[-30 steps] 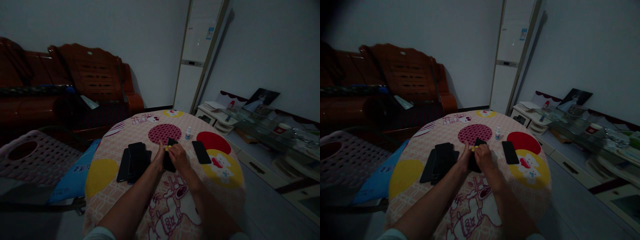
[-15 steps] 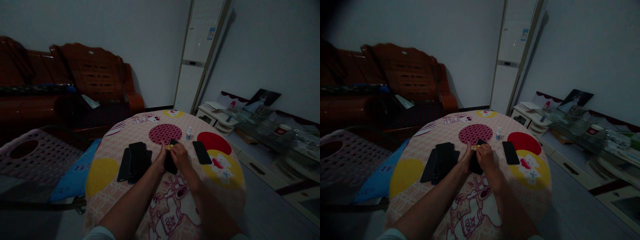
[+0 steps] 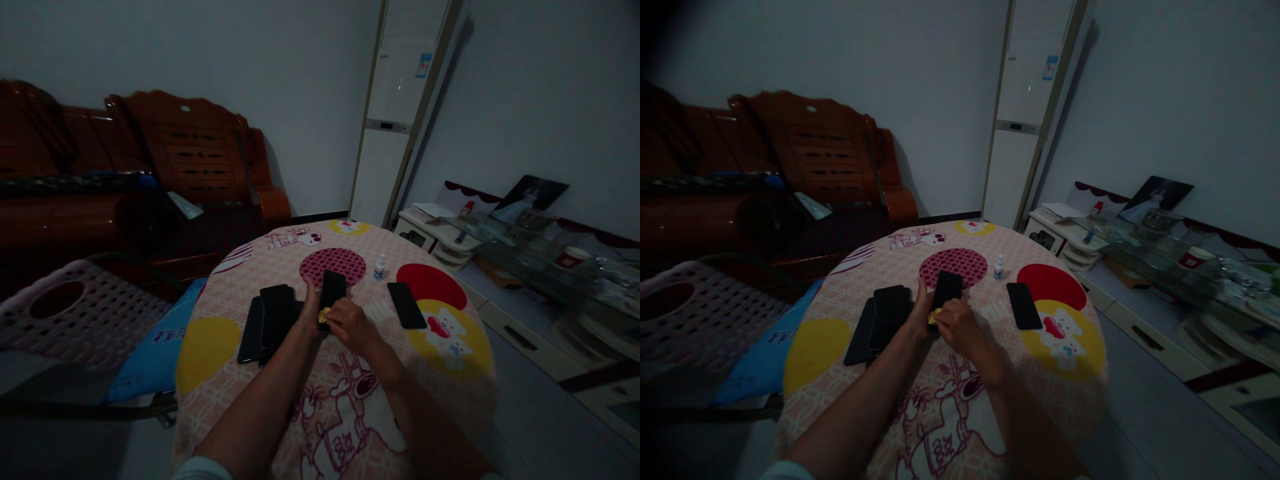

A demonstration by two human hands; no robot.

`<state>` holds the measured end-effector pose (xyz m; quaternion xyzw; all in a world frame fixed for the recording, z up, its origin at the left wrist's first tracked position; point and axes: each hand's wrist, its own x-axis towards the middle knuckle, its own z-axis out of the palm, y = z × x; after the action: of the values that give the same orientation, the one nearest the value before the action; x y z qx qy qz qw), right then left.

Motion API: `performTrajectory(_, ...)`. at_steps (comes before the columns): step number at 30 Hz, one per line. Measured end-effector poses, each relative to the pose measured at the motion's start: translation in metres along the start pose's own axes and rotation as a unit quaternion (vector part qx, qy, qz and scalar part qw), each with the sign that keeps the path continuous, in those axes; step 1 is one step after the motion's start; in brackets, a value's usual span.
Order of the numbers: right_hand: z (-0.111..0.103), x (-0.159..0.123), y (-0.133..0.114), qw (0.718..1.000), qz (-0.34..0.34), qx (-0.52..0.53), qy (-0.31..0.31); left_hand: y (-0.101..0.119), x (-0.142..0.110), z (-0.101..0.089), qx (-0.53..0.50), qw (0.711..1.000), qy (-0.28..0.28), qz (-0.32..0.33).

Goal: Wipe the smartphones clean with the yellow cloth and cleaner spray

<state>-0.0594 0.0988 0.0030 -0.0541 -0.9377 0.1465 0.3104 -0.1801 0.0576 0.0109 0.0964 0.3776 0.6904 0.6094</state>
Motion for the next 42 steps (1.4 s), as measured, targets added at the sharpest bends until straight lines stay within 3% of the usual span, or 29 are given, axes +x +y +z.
performTrajectory(5, -0.004, -0.003, 0.017, 0.990, 0.088, -0.034, 0.106, -0.020, -0.001, 0.010, 0.039, 0.998, 0.023, -0.046)
performTrajectory(8, -0.007, -0.006, 0.024, 0.981, 0.119, -0.046, 0.146, -0.032, 0.001, 0.014, 0.040, 0.997, 0.005, -0.072)
performTrajectory(10, -0.008, -0.007, 0.023, 0.983, 0.115, -0.046, 0.136, -0.031, 0.004, 0.012, 0.031, 0.997, -0.006, -0.073)
performTrajectory(16, 0.001, -0.003, 0.006, 0.999, 0.042, -0.027, 0.013, -0.011, 0.005, 0.001, 0.018, 1.000, 0.010, -0.016)
performTrajectory(24, -0.006, -0.003, 0.022, 0.983, 0.116, -0.066, 0.125, -0.035, 0.006, 0.009, 0.024, 0.997, -0.008, -0.073)
performTrajectory(27, -0.007, -0.005, 0.018, 0.992, 0.089, -0.052, 0.079, -0.028, 0.009, 0.006, 0.015, 0.998, -0.019, -0.062)
performTrajectory(31, 0.000, -0.002, 0.005, 0.999, 0.033, -0.025, -0.011, -0.009, 0.005, -0.001, 0.025, 0.999, 0.017, -0.020)
performTrajectory(33, 0.003, 0.000, 0.004, 0.999, 0.039, -0.032, 0.000, -0.008, 0.003, -0.001, 0.030, 0.999, 0.018, -0.013)
performTrajectory(38, -0.002, -0.002, 0.017, 0.988, 0.112, -0.067, 0.087, -0.026, 0.003, 0.005, 0.056, 0.996, 0.019, -0.067)
performTrajectory(42, -0.005, -0.005, 0.017, 0.994, 0.085, -0.038, 0.059, -0.025, 0.007, 0.003, 0.044, 0.998, 0.003, -0.049)
